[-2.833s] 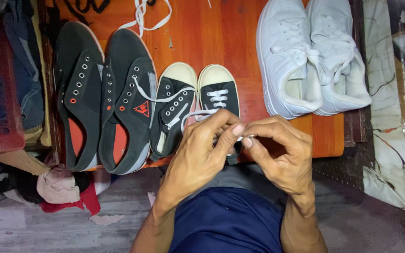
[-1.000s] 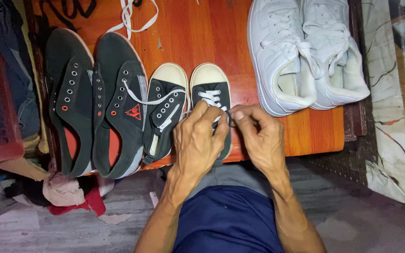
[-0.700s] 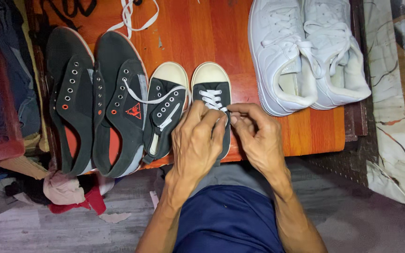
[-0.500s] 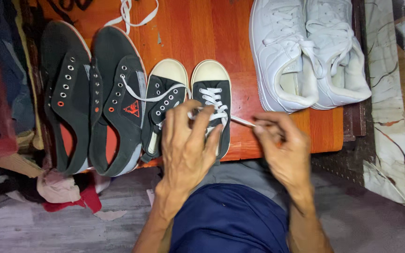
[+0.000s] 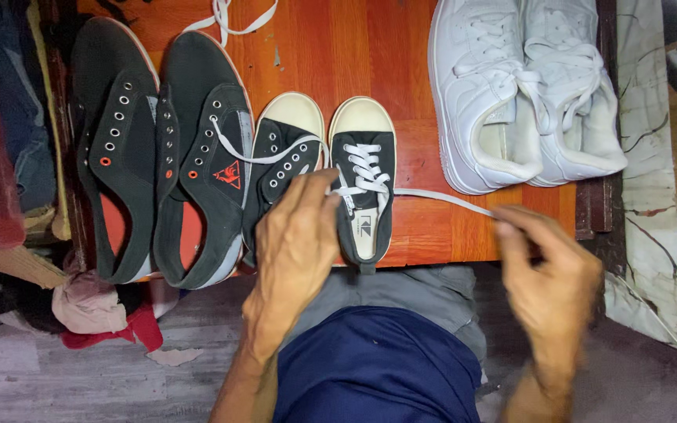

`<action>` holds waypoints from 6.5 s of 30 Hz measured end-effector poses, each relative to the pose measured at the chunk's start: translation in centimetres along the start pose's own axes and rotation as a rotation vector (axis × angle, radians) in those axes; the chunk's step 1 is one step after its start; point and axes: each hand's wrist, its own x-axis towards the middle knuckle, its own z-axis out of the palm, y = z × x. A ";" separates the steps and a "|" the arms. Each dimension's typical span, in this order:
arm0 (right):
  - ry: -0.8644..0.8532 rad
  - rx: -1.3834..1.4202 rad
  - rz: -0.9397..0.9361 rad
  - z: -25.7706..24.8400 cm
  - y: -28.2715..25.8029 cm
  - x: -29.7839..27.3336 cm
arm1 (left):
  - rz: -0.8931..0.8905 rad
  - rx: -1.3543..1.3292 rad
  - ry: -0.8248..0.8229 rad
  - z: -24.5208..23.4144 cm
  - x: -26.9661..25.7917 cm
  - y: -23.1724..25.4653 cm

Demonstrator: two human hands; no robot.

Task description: The person laces a pair of black canvas shoes with white laces. They thread the laces through the eyelets, pull them tight, and tie a bow knot on each shoe.

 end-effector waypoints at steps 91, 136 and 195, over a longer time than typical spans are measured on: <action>-0.261 0.097 -0.432 5.4 -6.6 4.1 | 0.179 0.256 0.257 -5.2 1.0 0.2; -0.337 0.701 0.130 9.4 -5.0 4.8 | 0.327 -0.086 -0.008 1.7 0.3 -1.2; -0.342 0.119 -0.316 1.1 -0.5 3.9 | -0.452 -0.815 -0.117 5.0 -0.8 -2.8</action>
